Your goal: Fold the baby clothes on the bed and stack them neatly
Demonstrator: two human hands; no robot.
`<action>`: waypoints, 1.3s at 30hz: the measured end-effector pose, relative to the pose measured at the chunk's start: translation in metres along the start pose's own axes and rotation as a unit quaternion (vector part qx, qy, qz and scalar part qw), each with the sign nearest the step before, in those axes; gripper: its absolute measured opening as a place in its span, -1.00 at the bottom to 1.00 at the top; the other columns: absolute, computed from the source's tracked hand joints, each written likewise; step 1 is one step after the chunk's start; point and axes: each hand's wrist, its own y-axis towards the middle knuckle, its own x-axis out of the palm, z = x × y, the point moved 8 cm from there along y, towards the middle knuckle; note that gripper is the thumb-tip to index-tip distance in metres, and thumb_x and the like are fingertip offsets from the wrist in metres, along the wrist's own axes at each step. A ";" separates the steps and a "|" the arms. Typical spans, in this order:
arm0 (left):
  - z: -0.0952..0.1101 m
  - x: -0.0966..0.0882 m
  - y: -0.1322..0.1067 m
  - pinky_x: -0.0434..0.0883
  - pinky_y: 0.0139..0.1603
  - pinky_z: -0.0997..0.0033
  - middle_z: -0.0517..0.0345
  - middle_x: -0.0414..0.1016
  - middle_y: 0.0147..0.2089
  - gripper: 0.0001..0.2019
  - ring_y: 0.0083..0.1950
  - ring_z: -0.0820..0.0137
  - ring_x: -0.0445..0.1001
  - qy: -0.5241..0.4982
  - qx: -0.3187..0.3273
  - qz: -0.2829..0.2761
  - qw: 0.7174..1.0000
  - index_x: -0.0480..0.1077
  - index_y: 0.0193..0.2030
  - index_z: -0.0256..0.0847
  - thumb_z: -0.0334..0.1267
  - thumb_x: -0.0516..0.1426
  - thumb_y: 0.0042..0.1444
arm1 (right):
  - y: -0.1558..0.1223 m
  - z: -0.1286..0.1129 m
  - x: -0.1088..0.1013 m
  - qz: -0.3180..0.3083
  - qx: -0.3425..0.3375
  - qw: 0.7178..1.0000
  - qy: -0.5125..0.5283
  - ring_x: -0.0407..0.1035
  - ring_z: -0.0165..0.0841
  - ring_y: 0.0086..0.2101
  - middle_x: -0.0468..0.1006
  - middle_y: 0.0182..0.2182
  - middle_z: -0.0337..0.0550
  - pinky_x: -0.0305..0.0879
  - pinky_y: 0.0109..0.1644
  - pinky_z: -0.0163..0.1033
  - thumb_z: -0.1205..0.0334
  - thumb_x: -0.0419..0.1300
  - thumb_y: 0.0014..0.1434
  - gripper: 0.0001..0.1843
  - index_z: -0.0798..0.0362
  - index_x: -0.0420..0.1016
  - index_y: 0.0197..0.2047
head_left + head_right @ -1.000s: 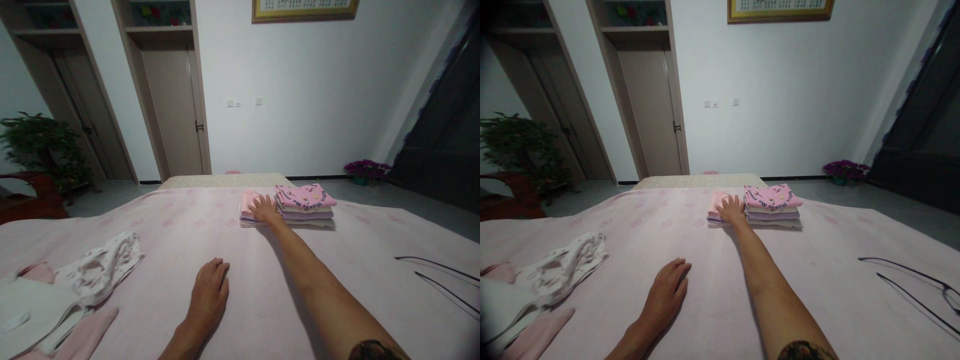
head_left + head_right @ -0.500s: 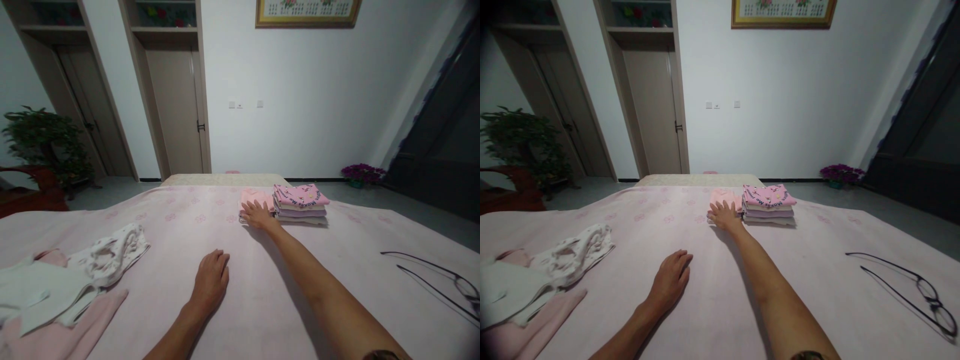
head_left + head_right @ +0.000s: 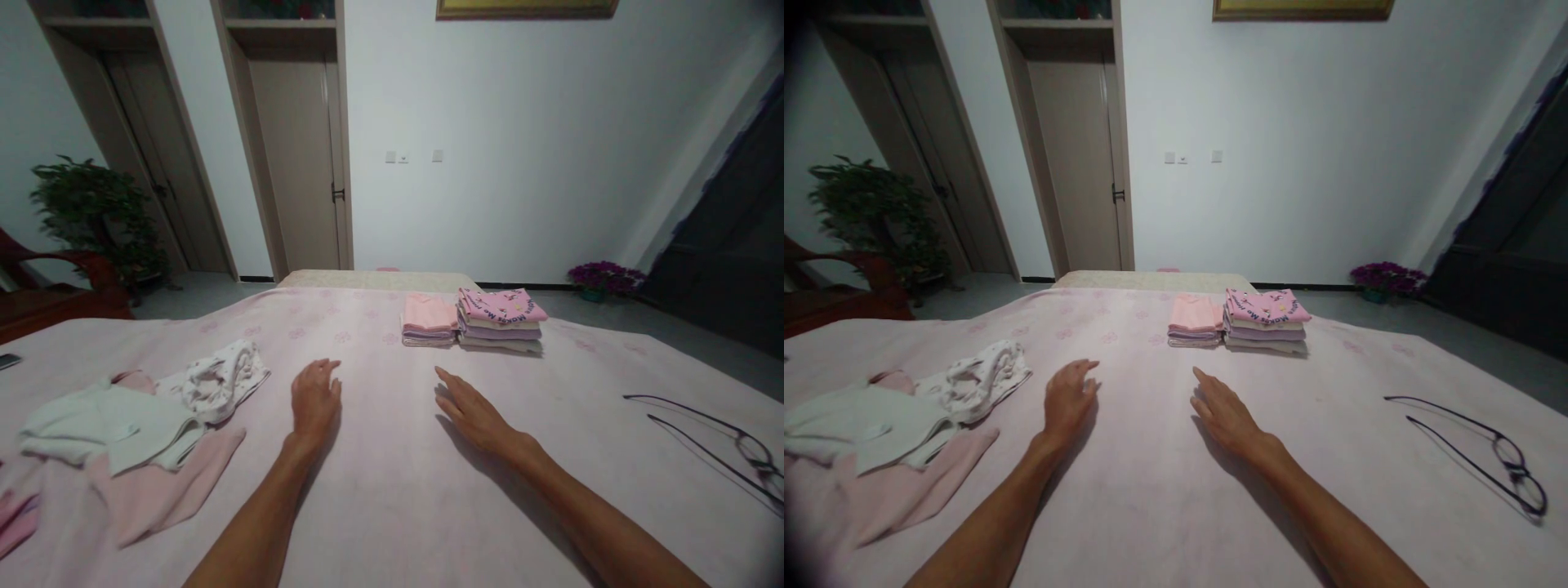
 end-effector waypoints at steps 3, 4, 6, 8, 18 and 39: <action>-0.059 -0.031 0.012 0.29 0.13 -0.01 -0.10 0.45 0.14 -0.62 0.15 0.01 0.37 0.176 -0.055 -0.034 0.982 0.46 0.12 -0.12 -0.33 0.05 0.19 | -0.039 0.016 0.006 -0.004 0.037 0.999 0.032 0.15 -0.18 0.30 0.23 0.35 -0.08 0.03 0.41 0.05 0.01 0.05 0.27 -0.31 -0.08 0.11 0.43; -0.077 -0.039 0.013 0.31 0.08 -0.01 -0.12 0.45 0.13 -0.63 0.12 -0.03 0.38 0.225 -0.064 -0.061 0.970 0.45 0.13 -0.12 -0.29 0.05 0.20 | -0.047 0.018 0.007 -0.001 0.037 0.999 0.030 0.14 -0.18 0.31 0.24 0.34 -0.10 0.02 0.41 0.07 0.01 0.06 0.26 -0.34 -0.11 0.18 0.40; -0.109 -0.056 0.010 0.32 0.01 -0.04 -0.20 0.46 0.07 -0.64 0.08 -0.10 0.39 0.266 -0.081 -0.076 0.958 0.45 0.11 -0.21 -0.29 0.00 0.23 | -0.056 0.018 0.009 0.009 0.025 1.000 0.010 0.10 -0.19 0.33 0.24 0.34 -0.14 -0.03 0.43 0.09 0.02 0.05 0.25 -0.41 -0.15 0.30 0.34; -0.134 -0.066 0.006 0.33 -0.04 -0.02 -0.24 0.46 0.01 -0.65 0.04 -0.11 0.40 0.292 -0.090 -0.096 0.947 0.44 0.08 -0.28 -0.33 -0.04 0.25 | -0.059 0.015 0.011 0.020 0.016 1.000 -0.013 0.09 -0.20 0.33 0.25 0.33 -0.15 -0.06 0.44 0.10 0.04 0.01 0.28 -0.45 -0.14 0.35 0.30; -0.112 -0.103 0.030 0.39 -0.13 0.24 -0.08 0.49 -0.07 -0.70 -0.08 0.14 0.47 0.139 -0.110 -0.007 0.984 0.42 -0.02 -0.25 -0.19 -0.06 0.32 | -0.065 0.002 -0.003 0.078 0.019 0.996 0.031 0.25 -0.18 0.24 0.43 0.22 -0.10 0.05 0.39 0.09 0.07 0.04 0.24 -0.52 -0.13 0.45 0.20; 0.009 0.000 0.012 0.27 0.28 0.21 0.01 0.49 0.17 -0.66 0.22 0.23 0.41 -0.043 0.034 -0.169 0.984 0.47 0.08 -0.20 -0.25 0.06 0.21 | -0.070 0.038 -0.033 0.153 0.204 0.799 0.544 0.55 -0.11 -0.13 0.64 -0.07 -0.02 0.49 -0.06 -0.05 0.05 0.33 -0.03 -0.47 0.01 0.51 0.03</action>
